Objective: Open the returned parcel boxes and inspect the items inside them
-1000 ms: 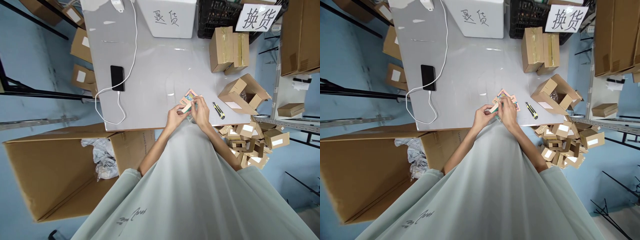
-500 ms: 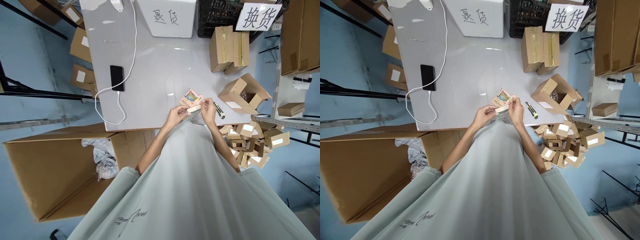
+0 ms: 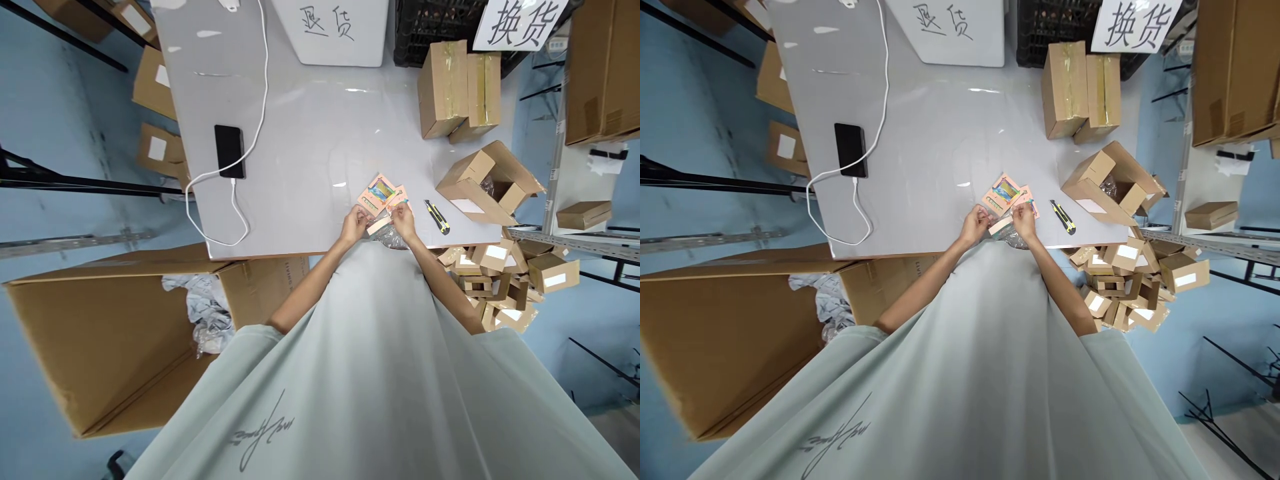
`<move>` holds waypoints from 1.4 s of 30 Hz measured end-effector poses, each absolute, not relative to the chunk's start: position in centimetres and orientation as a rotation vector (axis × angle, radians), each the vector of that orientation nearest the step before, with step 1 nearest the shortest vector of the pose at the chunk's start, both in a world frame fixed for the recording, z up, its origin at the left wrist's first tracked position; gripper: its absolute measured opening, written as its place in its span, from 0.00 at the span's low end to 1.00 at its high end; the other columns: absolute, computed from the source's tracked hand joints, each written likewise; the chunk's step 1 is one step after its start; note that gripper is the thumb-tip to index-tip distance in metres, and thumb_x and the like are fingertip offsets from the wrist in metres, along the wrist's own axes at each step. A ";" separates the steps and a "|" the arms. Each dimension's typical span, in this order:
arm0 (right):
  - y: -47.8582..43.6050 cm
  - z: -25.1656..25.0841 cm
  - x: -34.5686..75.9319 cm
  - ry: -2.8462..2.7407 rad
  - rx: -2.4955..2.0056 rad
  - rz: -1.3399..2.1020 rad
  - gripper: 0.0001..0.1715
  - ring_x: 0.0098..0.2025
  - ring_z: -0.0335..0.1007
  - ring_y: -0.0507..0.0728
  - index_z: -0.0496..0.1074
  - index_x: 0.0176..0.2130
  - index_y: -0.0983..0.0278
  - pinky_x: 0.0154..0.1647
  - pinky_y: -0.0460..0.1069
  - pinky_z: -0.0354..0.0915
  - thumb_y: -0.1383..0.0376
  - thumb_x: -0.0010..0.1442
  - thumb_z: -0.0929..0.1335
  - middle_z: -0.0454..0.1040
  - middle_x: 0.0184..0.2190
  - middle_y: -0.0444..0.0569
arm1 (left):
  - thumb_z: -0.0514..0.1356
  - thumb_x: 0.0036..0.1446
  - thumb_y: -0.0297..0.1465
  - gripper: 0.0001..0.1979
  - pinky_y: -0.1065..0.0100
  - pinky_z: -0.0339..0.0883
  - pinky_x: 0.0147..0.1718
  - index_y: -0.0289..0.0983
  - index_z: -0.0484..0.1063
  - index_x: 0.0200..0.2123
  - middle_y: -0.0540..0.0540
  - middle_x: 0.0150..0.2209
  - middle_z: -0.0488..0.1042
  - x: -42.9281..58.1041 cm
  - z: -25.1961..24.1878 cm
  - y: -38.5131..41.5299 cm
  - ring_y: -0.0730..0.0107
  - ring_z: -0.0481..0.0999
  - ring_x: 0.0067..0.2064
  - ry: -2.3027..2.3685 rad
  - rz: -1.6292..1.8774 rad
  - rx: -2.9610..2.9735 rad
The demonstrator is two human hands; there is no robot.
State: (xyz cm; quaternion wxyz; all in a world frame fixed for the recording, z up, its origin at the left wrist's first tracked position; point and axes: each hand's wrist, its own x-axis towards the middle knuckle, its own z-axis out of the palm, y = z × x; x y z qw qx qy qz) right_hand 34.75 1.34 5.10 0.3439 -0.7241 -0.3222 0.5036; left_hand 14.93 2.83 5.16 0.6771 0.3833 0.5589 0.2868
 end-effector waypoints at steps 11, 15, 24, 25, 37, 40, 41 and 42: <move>1.3 5.4 34.9 -0.661 -1.804 1.450 0.16 0.40 0.75 0.59 0.66 0.38 0.55 0.41 0.57 0.84 0.54 0.64 0.75 0.72 0.34 0.43 | 0.69 0.54 0.32 0.04 0.61 0.76 0.45 0.39 0.84 0.30 0.46 0.32 0.83 14.3 5.4 4.1 0.63 0.78 0.35 1.222 0.440 1.025; 1.4 5.2 34.8 -0.639 -1.776 1.468 0.16 0.41 0.75 0.59 0.65 0.37 0.55 0.41 0.57 0.83 0.56 0.64 0.75 0.73 0.35 0.43 | 0.77 0.53 0.38 0.12 0.60 0.80 0.46 0.38 0.87 0.38 0.45 0.37 0.86 13.7 5.5 3.9 0.63 0.82 0.38 1.223 0.451 0.850; 1.3 5.6 34.7 -0.539 -1.738 1.473 0.09 0.39 0.76 0.57 0.68 0.36 0.57 0.45 0.57 0.84 0.65 0.68 0.71 0.73 0.33 0.42 | 0.85 0.49 0.41 0.29 0.57 0.80 0.58 0.40 0.79 0.49 0.42 0.45 0.87 12.3 5.7 3.9 0.60 0.88 0.50 1.200 0.560 0.465; 1.3 5.6 34.5 -0.549 -1.729 1.477 0.09 0.39 0.76 0.57 0.68 0.36 0.56 0.45 0.57 0.84 0.65 0.68 0.71 0.73 0.33 0.42 | 0.85 0.49 0.41 0.30 0.57 0.80 0.59 0.41 0.78 0.49 0.43 0.45 0.86 12.2 5.6 3.9 0.60 0.88 0.51 1.222 0.590 0.441; 1.0 4.7 34.8 -0.564 -1.743 1.418 0.17 0.38 0.73 0.56 0.64 0.36 0.55 0.44 0.56 0.85 0.55 0.66 0.75 0.69 0.32 0.41 | 0.71 0.62 0.41 0.15 0.55 0.79 0.58 0.38 0.84 0.47 0.41 0.47 0.87 10.8 8.6 3.2 0.56 0.86 0.50 1.325 0.600 1.246; 1.0 5.2 34.7 -0.559 -1.753 1.434 0.17 0.40 0.74 0.57 0.64 0.37 0.55 0.47 0.55 0.85 0.55 0.67 0.74 0.70 0.34 0.41 | 0.70 0.62 0.34 0.17 0.53 0.76 0.65 0.38 0.84 0.53 0.39 0.58 0.86 11.4 9.5 2.8 0.52 0.84 0.59 1.242 0.365 1.626; 0.9 5.3 34.7 -0.547 -1.758 1.439 0.16 0.41 0.75 0.57 0.64 0.37 0.55 0.49 0.56 0.85 0.56 0.67 0.74 0.71 0.35 0.42 | 0.70 0.62 0.32 0.18 0.52 0.75 0.66 0.38 0.84 0.55 0.38 0.60 0.85 11.6 9.6 2.8 0.50 0.83 0.61 1.234 0.282 1.725; 0.9 5.5 34.7 -0.530 -1.759 1.446 0.15 0.43 0.76 0.57 0.64 0.37 0.55 0.52 0.57 0.84 0.57 0.68 0.74 0.72 0.36 0.42 | 0.69 0.62 0.30 0.19 0.51 0.75 0.66 0.38 0.83 0.57 0.37 0.61 0.84 11.9 9.7 2.8 0.48 0.82 0.63 1.233 0.203 1.803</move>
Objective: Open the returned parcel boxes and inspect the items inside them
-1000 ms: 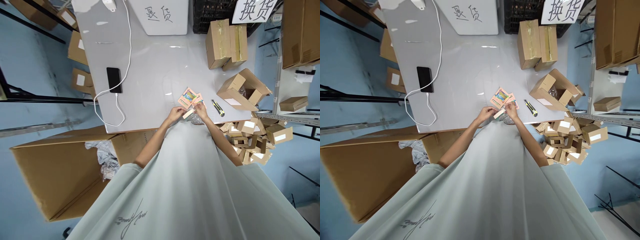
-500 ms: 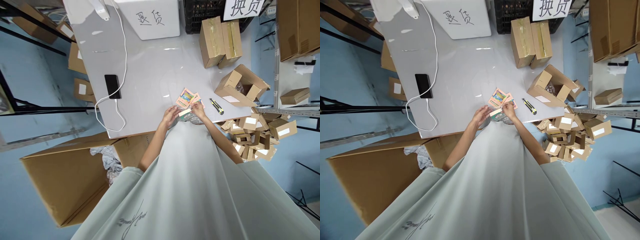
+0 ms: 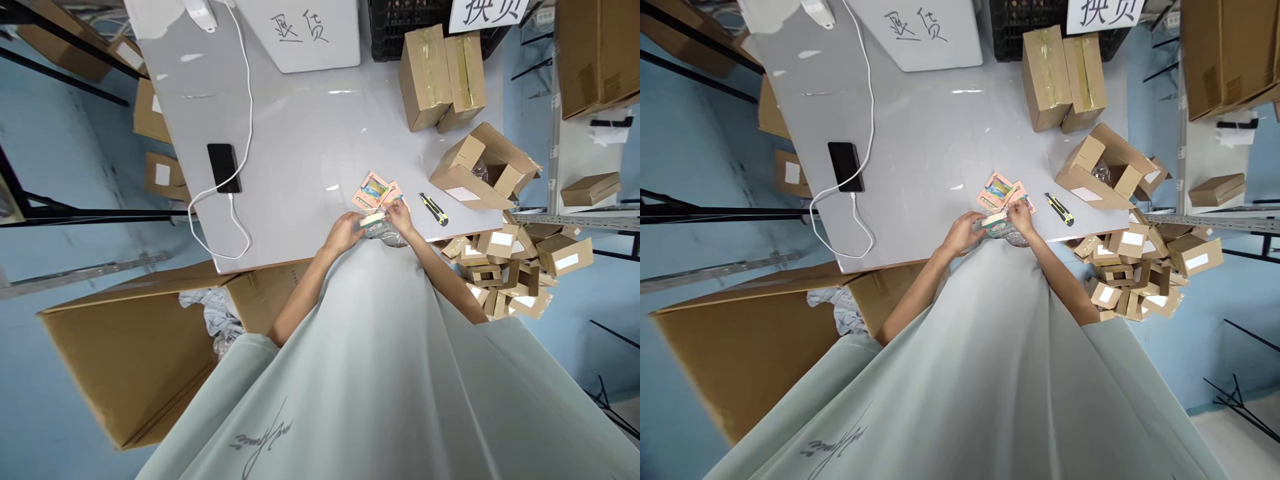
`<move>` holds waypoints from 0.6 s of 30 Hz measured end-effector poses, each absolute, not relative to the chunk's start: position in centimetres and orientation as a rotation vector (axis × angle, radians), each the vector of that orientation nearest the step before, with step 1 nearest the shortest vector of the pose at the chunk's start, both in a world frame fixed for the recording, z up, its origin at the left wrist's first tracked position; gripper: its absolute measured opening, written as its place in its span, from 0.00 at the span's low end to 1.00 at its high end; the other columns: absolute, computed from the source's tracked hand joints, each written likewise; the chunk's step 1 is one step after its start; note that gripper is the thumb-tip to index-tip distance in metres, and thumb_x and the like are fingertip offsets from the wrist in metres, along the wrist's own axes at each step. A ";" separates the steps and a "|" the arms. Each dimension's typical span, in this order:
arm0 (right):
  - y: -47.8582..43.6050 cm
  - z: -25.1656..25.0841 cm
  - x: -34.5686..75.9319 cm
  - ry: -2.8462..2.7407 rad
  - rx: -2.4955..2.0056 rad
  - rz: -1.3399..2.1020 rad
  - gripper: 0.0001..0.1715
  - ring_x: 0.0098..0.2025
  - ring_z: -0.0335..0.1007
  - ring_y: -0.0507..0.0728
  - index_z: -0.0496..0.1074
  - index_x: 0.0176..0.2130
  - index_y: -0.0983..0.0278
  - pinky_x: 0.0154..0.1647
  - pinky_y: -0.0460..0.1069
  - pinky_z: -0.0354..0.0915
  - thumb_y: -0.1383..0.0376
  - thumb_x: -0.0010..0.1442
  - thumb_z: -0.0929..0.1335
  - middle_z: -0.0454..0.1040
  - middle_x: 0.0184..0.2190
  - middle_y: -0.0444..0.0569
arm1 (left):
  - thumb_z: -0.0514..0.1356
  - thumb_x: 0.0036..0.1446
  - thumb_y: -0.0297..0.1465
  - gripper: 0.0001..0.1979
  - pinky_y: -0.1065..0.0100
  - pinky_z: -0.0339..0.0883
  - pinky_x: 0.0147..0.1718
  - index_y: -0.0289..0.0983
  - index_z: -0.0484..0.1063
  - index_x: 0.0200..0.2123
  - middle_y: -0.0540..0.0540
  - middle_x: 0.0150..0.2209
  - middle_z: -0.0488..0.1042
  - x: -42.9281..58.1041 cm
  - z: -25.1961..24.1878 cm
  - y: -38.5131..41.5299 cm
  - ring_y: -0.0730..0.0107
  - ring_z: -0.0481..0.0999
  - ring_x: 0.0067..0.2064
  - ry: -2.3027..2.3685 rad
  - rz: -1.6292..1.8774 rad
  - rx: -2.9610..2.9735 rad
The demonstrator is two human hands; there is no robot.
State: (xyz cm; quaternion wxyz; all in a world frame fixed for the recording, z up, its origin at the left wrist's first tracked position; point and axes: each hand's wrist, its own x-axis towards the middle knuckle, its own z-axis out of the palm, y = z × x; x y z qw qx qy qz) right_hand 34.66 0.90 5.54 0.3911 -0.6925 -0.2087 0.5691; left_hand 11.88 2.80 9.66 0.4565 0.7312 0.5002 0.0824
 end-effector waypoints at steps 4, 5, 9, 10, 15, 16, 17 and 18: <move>0.5 6.3 34.8 -0.491 -1.685 1.507 0.11 0.53 0.79 0.58 0.67 0.39 0.56 0.60 0.57 0.82 0.59 0.68 0.73 0.79 0.43 0.46 | 0.65 0.66 0.28 0.20 0.50 0.75 0.63 0.38 0.82 0.60 0.35 0.60 0.83 12.8 9.3 2.9 0.45 0.81 0.61 1.287 0.022 1.947; 0.3 6.4 35.0 -0.493 -1.654 1.527 0.11 0.55 0.79 0.59 0.68 0.40 0.56 0.61 0.57 0.82 0.58 0.67 0.73 0.81 0.45 0.47 | 0.64 0.67 0.28 0.19 0.51 0.75 0.62 0.38 0.82 0.59 0.34 0.59 0.83 13.0 9.2 2.9 0.45 0.81 0.61 1.303 0.006 1.962; -0.6 6.8 36.2 -0.502 -1.543 1.582 0.20 0.64 0.78 0.60 0.72 0.52 0.55 0.64 0.57 0.80 0.55 0.64 0.76 0.82 0.60 0.50 | 0.63 0.68 0.28 0.18 0.50 0.73 0.63 0.37 0.84 0.58 0.34 0.55 0.84 13.5 9.3 2.8 0.44 0.80 0.61 1.294 0.026 2.004; -0.8 6.8 36.6 -0.499 -1.526 1.601 0.22 0.66 0.78 0.60 0.73 0.54 0.55 0.65 0.57 0.80 0.53 0.64 0.76 0.81 0.63 0.50 | 0.64 0.68 0.28 0.18 0.50 0.73 0.64 0.36 0.85 0.58 0.34 0.55 0.84 13.5 9.5 2.7 0.44 0.80 0.61 1.290 0.050 2.003; -2.8 7.3 37.8 -0.396 -1.471 1.724 0.24 0.66 0.80 0.60 0.79 0.52 0.56 0.72 0.56 0.75 0.43 0.67 0.77 0.84 0.61 0.51 | 0.62 0.72 0.33 0.18 0.49 0.73 0.65 0.39 0.85 0.60 0.37 0.58 0.85 12.4 11.8 2.7 0.46 0.80 0.60 1.300 0.255 2.018; -3.2 7.6 37.9 -0.393 -1.450 1.758 0.26 0.66 0.81 0.61 0.79 0.51 0.56 0.72 0.57 0.75 0.40 0.67 0.77 0.85 0.60 0.52 | 0.62 0.74 0.35 0.18 0.48 0.73 0.65 0.40 0.85 0.60 0.37 0.58 0.86 12.0 12.4 2.9 0.46 0.79 0.60 1.287 0.299 2.040; -3.7 8.0 37.9 -0.408 -1.423 1.794 0.28 0.66 0.82 0.62 0.79 0.50 0.56 0.71 0.58 0.76 0.38 0.67 0.76 0.86 0.59 0.53 | 0.61 0.75 0.38 0.19 0.48 0.73 0.65 0.40 0.86 0.60 0.37 0.58 0.86 11.7 13.1 3.1 0.46 0.79 0.59 1.269 0.340 2.063; -4.1 8.5 37.8 -0.436 -1.397 1.822 0.29 0.66 0.82 0.63 0.80 0.50 0.56 0.70 0.59 0.77 0.37 0.67 0.76 0.86 0.59 0.54 | 0.61 0.76 0.40 0.19 0.47 0.73 0.64 0.40 0.86 0.60 0.37 0.57 0.86 11.3 13.8 3.4 0.46 0.78 0.59 1.247 0.374 2.084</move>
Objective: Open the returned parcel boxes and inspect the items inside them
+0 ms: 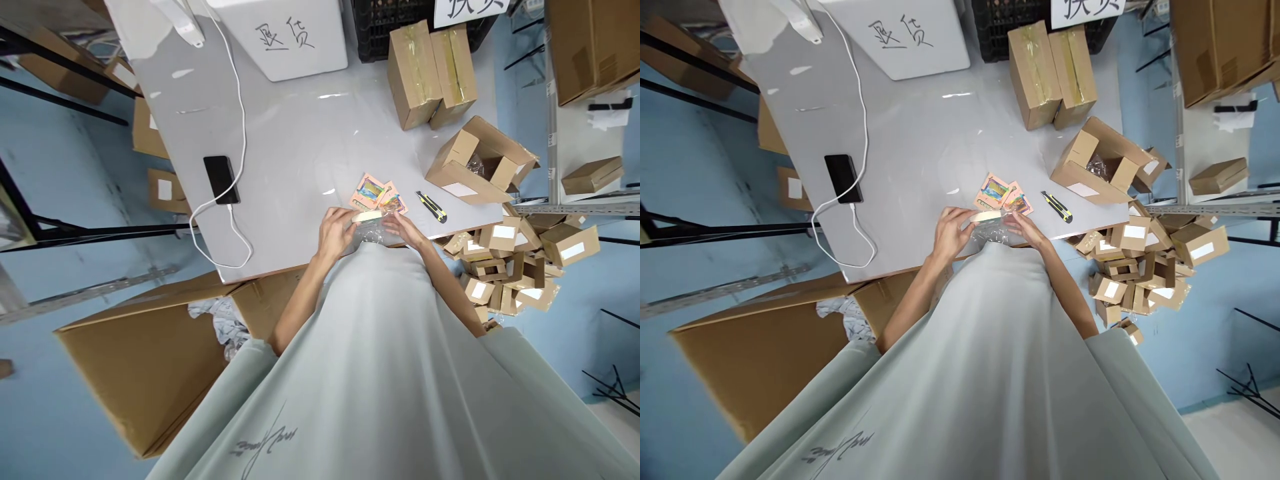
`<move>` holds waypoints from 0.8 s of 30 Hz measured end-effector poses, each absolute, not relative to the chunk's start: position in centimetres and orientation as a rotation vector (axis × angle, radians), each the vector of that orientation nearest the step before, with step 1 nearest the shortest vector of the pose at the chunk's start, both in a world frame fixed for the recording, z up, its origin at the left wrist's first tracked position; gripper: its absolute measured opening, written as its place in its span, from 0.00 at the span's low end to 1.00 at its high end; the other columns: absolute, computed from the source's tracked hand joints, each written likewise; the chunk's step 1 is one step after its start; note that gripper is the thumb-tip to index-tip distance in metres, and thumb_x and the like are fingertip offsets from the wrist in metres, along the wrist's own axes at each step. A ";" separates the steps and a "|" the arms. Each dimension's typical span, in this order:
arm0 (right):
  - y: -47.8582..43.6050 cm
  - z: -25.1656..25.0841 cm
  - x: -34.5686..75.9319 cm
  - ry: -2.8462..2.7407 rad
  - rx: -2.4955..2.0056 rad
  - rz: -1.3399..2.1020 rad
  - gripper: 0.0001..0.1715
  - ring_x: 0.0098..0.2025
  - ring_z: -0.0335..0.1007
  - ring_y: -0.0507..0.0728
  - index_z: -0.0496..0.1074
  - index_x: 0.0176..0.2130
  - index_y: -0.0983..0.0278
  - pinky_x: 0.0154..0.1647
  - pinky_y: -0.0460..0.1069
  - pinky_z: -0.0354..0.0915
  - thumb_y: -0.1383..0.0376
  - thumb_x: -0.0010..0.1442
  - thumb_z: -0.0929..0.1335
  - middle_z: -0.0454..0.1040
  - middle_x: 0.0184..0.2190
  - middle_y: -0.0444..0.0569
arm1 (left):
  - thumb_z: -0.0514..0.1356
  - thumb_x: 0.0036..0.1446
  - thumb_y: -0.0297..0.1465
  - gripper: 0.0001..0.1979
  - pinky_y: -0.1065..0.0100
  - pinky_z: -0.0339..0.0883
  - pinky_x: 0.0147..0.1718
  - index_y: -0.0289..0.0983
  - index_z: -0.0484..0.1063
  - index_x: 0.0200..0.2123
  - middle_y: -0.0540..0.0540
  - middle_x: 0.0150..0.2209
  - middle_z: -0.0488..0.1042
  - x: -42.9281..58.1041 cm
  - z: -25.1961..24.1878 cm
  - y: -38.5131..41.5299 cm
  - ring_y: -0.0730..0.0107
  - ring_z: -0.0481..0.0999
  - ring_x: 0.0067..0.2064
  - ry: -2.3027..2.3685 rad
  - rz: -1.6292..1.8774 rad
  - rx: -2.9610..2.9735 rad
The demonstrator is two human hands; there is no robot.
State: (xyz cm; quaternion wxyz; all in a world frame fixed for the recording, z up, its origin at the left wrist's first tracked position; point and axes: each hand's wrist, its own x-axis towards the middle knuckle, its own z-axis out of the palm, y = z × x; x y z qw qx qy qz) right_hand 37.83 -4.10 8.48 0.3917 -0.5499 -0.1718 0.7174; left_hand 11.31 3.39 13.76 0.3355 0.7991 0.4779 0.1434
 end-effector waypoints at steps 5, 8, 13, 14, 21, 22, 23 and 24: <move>-5.0 11.3 38.3 -0.624 -1.495 1.595 0.31 0.59 0.85 0.61 0.82 0.46 0.57 0.62 0.55 0.79 0.35 0.64 0.77 0.87 0.53 0.52 | 0.61 0.77 0.52 0.24 0.47 0.75 0.58 0.42 0.88 0.57 0.38 0.52 0.87 9.8 16.9 4.7 0.49 0.78 0.54 1.147 0.488 2.124; -4.5 12.4 39.0 -0.717 -1.606 1.414 0.27 0.45 0.85 0.57 0.81 0.39 0.59 0.49 0.50 0.79 0.39 0.66 0.75 0.87 0.42 0.50 | 0.62 0.76 0.56 0.26 0.48 0.76 0.56 0.44 0.89 0.56 0.38 0.50 0.88 9.4 18.6 4.7 0.50 0.78 0.52 1.104 0.572 2.117; -2.7 12.9 38.0 -0.928 -1.977 1.303 0.15 0.31 0.79 0.55 0.80 0.35 0.62 0.39 0.48 0.74 0.57 0.71 0.70 0.84 0.33 0.48 | 0.67 0.73 0.56 0.24 0.49 0.78 0.56 0.44 0.89 0.53 0.40 0.50 0.88 10.2 21.7 3.4 0.53 0.82 0.51 1.063 0.753 2.035; -2.5 12.9 37.3 -1.027 -2.065 1.263 0.13 0.34 0.82 0.57 0.81 0.35 0.62 0.42 0.49 0.73 0.60 0.70 0.70 0.85 0.35 0.50 | 0.68 0.72 0.55 0.22 0.50 0.79 0.57 0.45 0.89 0.53 0.41 0.49 0.89 10.5 22.3 3.1 0.54 0.83 0.51 1.058 0.803 1.998; -3.9 12.6 36.2 -1.070 -2.357 1.275 0.11 0.40 0.86 0.61 0.77 0.33 0.60 0.45 0.49 0.73 0.65 0.69 0.70 0.86 0.36 0.52 | 0.75 0.64 0.58 0.29 0.56 0.84 0.57 0.43 0.85 0.56 0.42 0.53 0.86 9.8 21.6 4.6 0.57 0.87 0.56 1.224 1.199 1.451; -4.5 12.8 37.2 -0.900 -2.309 1.301 0.11 0.34 0.84 0.58 0.76 0.34 0.60 0.41 0.49 0.73 0.62 0.70 0.70 0.84 0.33 0.49 | 0.75 0.63 0.60 0.32 0.56 0.84 0.59 0.44 0.84 0.58 0.41 0.55 0.85 9.2 20.7 5.3 0.56 0.87 0.59 1.281 1.222 1.368; -5.1 13.1 38.5 -0.720 -2.223 1.318 0.12 0.29 0.81 0.56 0.76 0.35 0.60 0.36 0.48 0.73 0.58 0.70 0.71 0.82 0.31 0.47 | 0.74 0.62 0.61 0.34 0.55 0.84 0.60 0.44 0.83 0.60 0.40 0.57 0.85 8.6 19.5 6.0 0.54 0.86 0.61 1.336 1.222 1.288; -5.8 13.5 39.9 -0.565 -2.103 1.318 0.15 0.26 0.78 0.54 0.76 0.36 0.60 0.32 0.47 0.72 0.53 0.70 0.72 0.80 0.29 0.45 | 0.74 0.63 0.61 0.35 0.54 0.84 0.60 0.45 0.81 0.62 0.39 0.59 0.84 8.1 18.3 6.7 0.53 0.85 0.63 1.390 1.203 1.210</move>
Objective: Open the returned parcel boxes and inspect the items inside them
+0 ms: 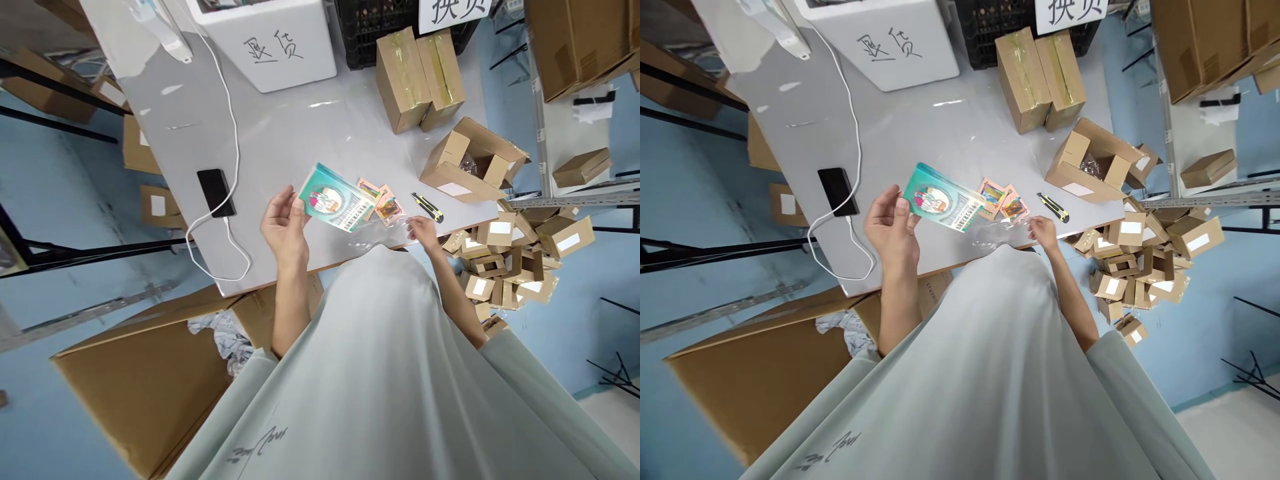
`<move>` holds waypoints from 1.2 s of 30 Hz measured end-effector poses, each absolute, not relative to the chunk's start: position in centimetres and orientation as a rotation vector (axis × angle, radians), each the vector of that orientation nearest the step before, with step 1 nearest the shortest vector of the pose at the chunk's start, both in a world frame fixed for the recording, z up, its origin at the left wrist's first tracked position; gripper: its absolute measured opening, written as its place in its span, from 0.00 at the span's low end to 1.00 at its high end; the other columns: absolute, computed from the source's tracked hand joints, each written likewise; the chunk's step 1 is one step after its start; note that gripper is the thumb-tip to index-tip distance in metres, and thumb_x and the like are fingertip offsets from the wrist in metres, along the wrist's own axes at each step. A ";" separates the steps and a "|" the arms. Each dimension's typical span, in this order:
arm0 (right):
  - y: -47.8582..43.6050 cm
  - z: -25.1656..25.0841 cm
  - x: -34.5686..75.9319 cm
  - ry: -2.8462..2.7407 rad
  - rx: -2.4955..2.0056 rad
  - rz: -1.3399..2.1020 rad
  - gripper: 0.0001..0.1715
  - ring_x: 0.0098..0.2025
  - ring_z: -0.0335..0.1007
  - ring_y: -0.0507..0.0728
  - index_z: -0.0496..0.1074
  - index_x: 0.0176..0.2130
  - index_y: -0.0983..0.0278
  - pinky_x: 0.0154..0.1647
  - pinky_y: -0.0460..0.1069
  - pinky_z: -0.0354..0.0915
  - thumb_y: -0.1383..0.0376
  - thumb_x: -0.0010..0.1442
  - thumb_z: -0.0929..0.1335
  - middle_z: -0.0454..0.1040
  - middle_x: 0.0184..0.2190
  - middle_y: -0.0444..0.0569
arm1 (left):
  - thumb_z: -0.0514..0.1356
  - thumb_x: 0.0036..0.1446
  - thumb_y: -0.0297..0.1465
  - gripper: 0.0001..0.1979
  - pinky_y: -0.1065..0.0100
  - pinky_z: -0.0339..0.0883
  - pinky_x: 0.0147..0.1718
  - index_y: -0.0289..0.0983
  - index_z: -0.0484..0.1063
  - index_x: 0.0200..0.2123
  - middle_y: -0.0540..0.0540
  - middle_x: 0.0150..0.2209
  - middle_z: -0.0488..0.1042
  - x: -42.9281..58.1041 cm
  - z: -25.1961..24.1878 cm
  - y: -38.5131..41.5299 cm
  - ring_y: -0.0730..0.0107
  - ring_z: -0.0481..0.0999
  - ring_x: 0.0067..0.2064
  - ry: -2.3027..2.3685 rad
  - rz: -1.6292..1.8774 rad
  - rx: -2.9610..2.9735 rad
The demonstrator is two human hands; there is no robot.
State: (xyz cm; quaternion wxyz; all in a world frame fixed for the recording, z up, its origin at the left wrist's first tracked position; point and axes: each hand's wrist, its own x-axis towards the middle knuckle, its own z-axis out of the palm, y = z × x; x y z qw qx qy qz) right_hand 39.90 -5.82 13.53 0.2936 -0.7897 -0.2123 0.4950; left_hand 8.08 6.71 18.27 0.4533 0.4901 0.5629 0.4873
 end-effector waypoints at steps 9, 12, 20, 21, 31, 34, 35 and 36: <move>-9.4 20.9 50.1 -0.390 -1.581 1.073 0.27 0.35 0.87 0.55 0.72 0.40 0.56 0.36 0.47 0.80 0.40 0.61 0.79 0.84 0.36 0.45 | 0.67 0.71 0.27 0.14 0.60 0.83 0.61 0.31 0.78 0.58 0.38 0.49 0.85 8.5 9.3 7.2 0.67 0.88 0.53 1.863 0.750 0.594; -9.8 23.5 52.2 -0.463 -1.527 0.981 0.26 0.40 0.89 0.56 0.72 0.40 0.55 0.37 0.47 0.81 0.40 0.64 0.79 0.83 0.37 0.45 | 0.64 0.70 0.24 0.09 0.61 0.84 0.58 0.31 0.76 0.52 0.43 0.40 0.82 8.7 8.7 6.7 0.69 0.88 0.47 1.981 0.606 0.606; -8.3 25.5 60.2 -0.639 -1.444 0.686 0.23 0.58 0.85 0.62 0.77 0.49 0.52 0.51 0.56 0.85 0.39 0.71 0.74 0.83 0.46 0.49 | 0.77 0.50 0.26 0.29 0.44 0.76 0.67 0.31 0.75 0.55 0.25 0.62 0.78 12.7 9.3 8.2 0.37 0.76 0.71 2.110 0.399 0.885; -7.9 25.2 61.2 -0.660 -1.455 0.668 0.23 0.60 0.84 0.62 0.78 0.50 0.51 0.52 0.57 0.85 0.38 0.72 0.73 0.83 0.48 0.49 | 0.78 0.51 0.28 0.34 0.46 0.74 0.69 0.32 0.73 0.61 0.23 0.68 0.73 14.6 9.6 8.5 0.37 0.72 0.75 2.058 0.425 0.994; -6.1 21.2 64.5 -0.651 -1.555 0.604 0.23 0.67 0.80 0.64 0.79 0.54 0.51 0.63 0.62 0.81 0.39 0.76 0.69 0.82 0.57 0.51 | 0.70 0.69 0.40 0.25 0.52 0.80 0.59 0.39 0.79 0.65 0.39 0.50 0.87 41.7 17.8 10.1 0.47 0.88 0.54 1.001 0.302 1.980; -6.0 21.1 63.7 -0.746 -1.650 0.532 0.18 0.74 0.72 0.67 0.81 0.51 0.51 0.69 0.64 0.77 0.44 0.74 0.71 0.79 0.64 0.52 | 0.66 0.73 0.39 0.25 0.54 0.84 0.50 0.38 0.76 0.68 0.44 0.41 0.87 45.6 17.7 10.2 0.56 0.89 0.40 1.007 0.393 1.678; -5.9 21.0 63.4 -0.807 -1.677 0.562 0.15 0.77 0.69 0.69 0.81 0.50 0.52 0.71 0.66 0.75 0.46 0.73 0.73 0.77 0.67 0.52 | 0.66 0.74 0.40 0.27 0.55 0.84 0.48 0.38 0.73 0.70 0.44 0.41 0.87 46.4 17.5 10.3 0.58 0.88 0.38 0.966 0.415 1.566; -5.7 20.8 63.2 -0.877 -1.703 0.621 0.13 0.78 0.67 0.70 0.82 0.49 0.52 0.74 0.67 0.73 0.49 0.72 0.74 0.76 0.70 0.52 | 0.66 0.74 0.41 0.29 0.54 0.85 0.48 0.38 0.71 0.72 0.43 0.43 0.88 47.1 17.3 10.4 0.59 0.89 0.38 0.923 0.420 1.470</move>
